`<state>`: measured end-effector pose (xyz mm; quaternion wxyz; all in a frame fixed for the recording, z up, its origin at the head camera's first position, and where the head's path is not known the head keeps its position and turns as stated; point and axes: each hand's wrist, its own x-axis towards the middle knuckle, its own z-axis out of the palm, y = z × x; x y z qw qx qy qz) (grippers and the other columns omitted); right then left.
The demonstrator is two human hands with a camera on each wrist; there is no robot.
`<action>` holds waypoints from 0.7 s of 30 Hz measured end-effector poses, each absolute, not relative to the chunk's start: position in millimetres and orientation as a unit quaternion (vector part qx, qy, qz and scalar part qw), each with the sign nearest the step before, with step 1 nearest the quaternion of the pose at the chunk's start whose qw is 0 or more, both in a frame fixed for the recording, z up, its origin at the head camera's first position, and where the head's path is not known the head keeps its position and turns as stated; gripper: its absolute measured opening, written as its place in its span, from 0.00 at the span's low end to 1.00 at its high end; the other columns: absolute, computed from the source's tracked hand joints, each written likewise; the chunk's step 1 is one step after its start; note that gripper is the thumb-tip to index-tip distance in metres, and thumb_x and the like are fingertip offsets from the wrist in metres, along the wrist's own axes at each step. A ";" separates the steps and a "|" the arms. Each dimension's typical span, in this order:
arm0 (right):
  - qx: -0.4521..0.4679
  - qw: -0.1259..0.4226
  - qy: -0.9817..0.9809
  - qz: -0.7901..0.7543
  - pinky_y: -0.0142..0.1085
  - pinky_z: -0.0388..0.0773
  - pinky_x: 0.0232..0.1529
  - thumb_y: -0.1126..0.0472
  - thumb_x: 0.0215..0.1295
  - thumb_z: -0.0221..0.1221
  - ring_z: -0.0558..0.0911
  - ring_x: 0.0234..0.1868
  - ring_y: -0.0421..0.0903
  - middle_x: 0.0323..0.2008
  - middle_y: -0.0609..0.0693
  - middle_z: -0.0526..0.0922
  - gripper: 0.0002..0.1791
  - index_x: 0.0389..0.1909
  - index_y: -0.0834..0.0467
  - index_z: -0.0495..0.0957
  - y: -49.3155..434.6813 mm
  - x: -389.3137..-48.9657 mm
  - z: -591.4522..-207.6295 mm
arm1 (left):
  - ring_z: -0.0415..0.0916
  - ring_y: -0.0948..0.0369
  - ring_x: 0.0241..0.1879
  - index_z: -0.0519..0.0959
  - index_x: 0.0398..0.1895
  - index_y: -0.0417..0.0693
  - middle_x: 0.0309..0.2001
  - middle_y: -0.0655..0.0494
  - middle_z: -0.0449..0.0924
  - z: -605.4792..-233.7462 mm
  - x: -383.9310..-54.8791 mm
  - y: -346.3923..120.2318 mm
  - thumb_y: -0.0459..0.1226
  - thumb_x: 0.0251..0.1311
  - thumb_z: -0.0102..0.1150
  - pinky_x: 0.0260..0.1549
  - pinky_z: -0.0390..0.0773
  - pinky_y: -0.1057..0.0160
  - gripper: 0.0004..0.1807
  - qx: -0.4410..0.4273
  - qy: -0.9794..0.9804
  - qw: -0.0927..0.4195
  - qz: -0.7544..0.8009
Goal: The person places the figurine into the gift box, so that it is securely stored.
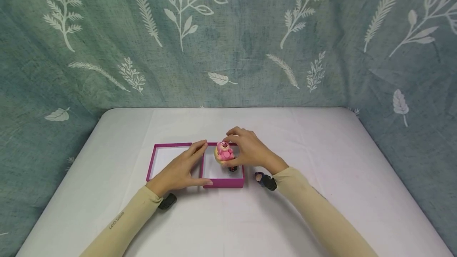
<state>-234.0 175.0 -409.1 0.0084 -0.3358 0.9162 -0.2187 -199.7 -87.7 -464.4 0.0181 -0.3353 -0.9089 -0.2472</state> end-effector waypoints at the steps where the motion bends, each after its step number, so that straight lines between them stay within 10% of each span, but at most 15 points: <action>1: -0.338 0.008 0.916 -0.217 0.59 0.66 0.62 0.40 0.43 0.76 0.74 0.60 0.57 0.60 0.56 0.74 0.39 0.55 0.56 0.80 173.0 -234.6 -410.9 | 0.62 0.54 0.71 0.51 0.78 0.45 0.77 0.53 0.52 -464.6 -199.8 -87.6 0.72 0.46 0.61 0.65 0.69 0.52 0.63 -0.336 -0.909 0.019 -0.246; 21: -0.359 0.029 0.912 -0.197 0.61 0.66 0.62 0.40 0.42 0.76 0.74 0.61 0.59 0.63 0.59 0.71 0.37 0.55 0.51 0.81 148.4 -241.5 -428.6 | 0.61 0.53 0.71 0.51 0.78 0.45 0.77 0.53 0.51 -465.0 -198.4 -87.7 0.72 0.46 0.60 0.65 0.69 0.51 0.63 -0.337 -0.906 0.016 -0.257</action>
